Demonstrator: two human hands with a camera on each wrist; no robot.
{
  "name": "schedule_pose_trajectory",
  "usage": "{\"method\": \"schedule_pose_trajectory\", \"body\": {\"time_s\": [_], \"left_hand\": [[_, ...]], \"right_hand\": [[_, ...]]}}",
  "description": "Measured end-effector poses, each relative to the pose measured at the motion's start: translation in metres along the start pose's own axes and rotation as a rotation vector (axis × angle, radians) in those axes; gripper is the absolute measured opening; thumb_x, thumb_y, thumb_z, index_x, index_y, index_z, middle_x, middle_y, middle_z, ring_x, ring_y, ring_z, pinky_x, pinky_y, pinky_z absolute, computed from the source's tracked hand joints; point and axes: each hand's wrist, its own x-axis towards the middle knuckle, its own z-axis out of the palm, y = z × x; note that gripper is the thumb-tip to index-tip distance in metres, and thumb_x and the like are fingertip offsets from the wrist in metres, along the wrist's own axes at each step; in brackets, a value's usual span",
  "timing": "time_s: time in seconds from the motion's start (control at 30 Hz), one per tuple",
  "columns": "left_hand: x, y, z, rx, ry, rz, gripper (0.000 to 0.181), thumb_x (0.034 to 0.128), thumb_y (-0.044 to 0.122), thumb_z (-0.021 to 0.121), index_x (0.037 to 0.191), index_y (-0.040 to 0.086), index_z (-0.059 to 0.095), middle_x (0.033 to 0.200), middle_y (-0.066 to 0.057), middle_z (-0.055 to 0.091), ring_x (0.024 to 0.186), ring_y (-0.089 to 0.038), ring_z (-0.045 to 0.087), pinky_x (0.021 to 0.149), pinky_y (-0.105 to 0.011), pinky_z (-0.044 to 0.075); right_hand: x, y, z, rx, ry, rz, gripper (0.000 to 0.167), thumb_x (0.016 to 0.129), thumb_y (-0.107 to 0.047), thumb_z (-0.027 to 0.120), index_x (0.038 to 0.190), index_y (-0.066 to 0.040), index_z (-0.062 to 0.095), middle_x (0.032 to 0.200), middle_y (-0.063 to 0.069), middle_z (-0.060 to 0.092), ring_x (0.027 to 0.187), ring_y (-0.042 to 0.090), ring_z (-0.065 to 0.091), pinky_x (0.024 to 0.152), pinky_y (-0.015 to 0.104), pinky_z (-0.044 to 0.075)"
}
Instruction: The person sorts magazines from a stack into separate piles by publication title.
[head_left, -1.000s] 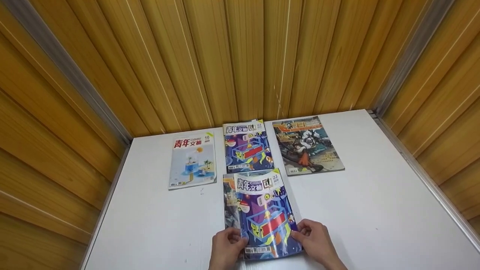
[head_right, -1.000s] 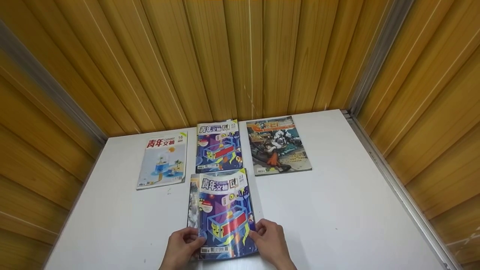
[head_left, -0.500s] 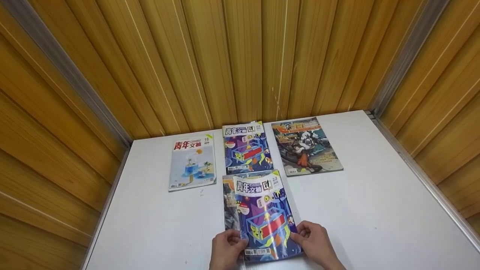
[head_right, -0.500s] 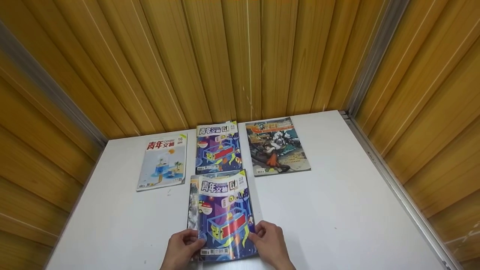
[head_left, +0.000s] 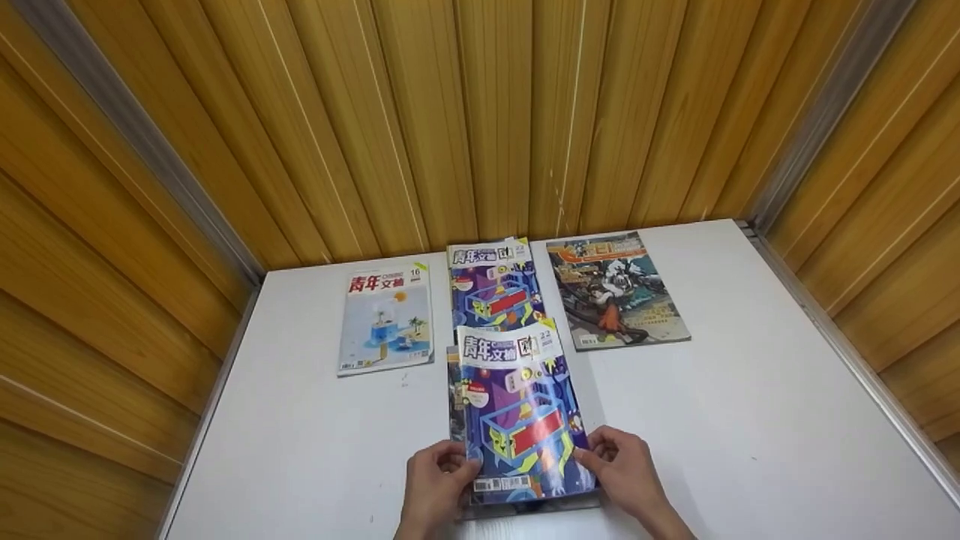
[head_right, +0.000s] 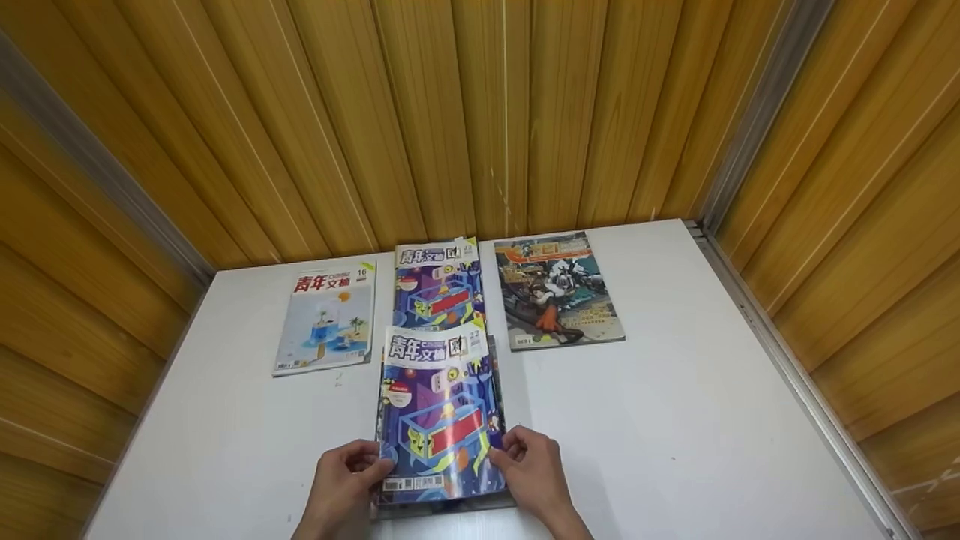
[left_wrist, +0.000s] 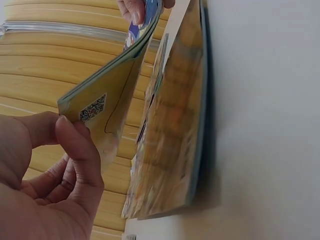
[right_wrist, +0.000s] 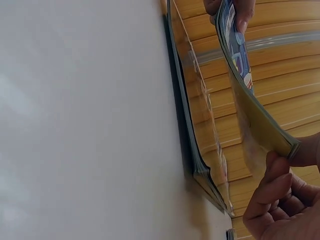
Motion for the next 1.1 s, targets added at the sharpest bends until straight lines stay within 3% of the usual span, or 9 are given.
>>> {"method": "schedule_pose_trajectory", "body": {"time_s": [0.33, 0.57, 0.8, 0.97, 1.1], "left_hand": [[0.019, 0.012, -0.015, 0.030, 0.059, 0.179, 0.019, 0.0918, 0.003, 0.082, 0.109, -0.003, 0.078, 0.090, -0.008, 0.075, 0.080, -0.015, 0.064, 0.068, -0.020, 0.055], [0.040, 0.016, -0.023, 0.044, 0.058, 0.237, 0.019, 0.0947, 0.004, 0.080, 0.111, -0.005, 0.077, 0.090, -0.011, 0.073, 0.078, -0.015, 0.062, 0.062, -0.020, 0.054], [0.074, 0.029, -0.029, 0.068, 0.098, 0.295, 0.022, 0.0941, 0.004, 0.079, 0.112, -0.008, 0.076, 0.090, -0.014, 0.074, 0.075, -0.014, 0.062, 0.060, -0.022, 0.055], [0.102, 0.036, -0.026, 0.114, 0.124, 0.269, 0.022, 0.0950, 0.005, 0.078, 0.112, -0.008, 0.076, 0.091, -0.015, 0.075, 0.076, -0.015, 0.064, 0.062, -0.025, 0.057], [0.134, 0.045, -0.023, 0.166, 0.139, 0.256, 0.022, 0.0947, 0.007, 0.079, 0.112, -0.007, 0.078, 0.094, -0.016, 0.077, 0.080, -0.016, 0.065, 0.068, -0.028, 0.055]], "right_hand": [[0.024, -0.023, 0.004, 0.026, 0.003, -0.123, 0.012, 0.091, -0.008, 0.085, 0.088, -0.006, 0.073, 0.078, 0.001, 0.063, 0.073, 0.012, 0.053, 0.067, 0.022, 0.043], [0.048, -0.031, 0.010, 0.047, 0.017, -0.204, 0.014, 0.091, -0.006, 0.085, 0.086, -0.004, 0.072, 0.076, 0.001, 0.064, 0.071, 0.011, 0.054, 0.067, 0.022, 0.045], [0.085, -0.041, 0.021, 0.039, 0.064, -0.270, 0.014, 0.092, -0.006, 0.084, 0.086, -0.003, 0.073, 0.076, 0.004, 0.064, 0.071, 0.013, 0.053, 0.067, 0.023, 0.044], [0.114, -0.044, 0.027, 0.019, 0.073, -0.278, 0.013, 0.093, -0.007, 0.082, 0.086, -0.003, 0.073, 0.076, 0.005, 0.065, 0.070, 0.014, 0.054, 0.064, 0.025, 0.044], [0.143, -0.049, 0.028, -0.024, 0.085, -0.284, 0.014, 0.094, -0.008, 0.081, 0.084, -0.004, 0.071, 0.075, 0.005, 0.064, 0.068, 0.016, 0.054, 0.063, 0.027, 0.043]]}}
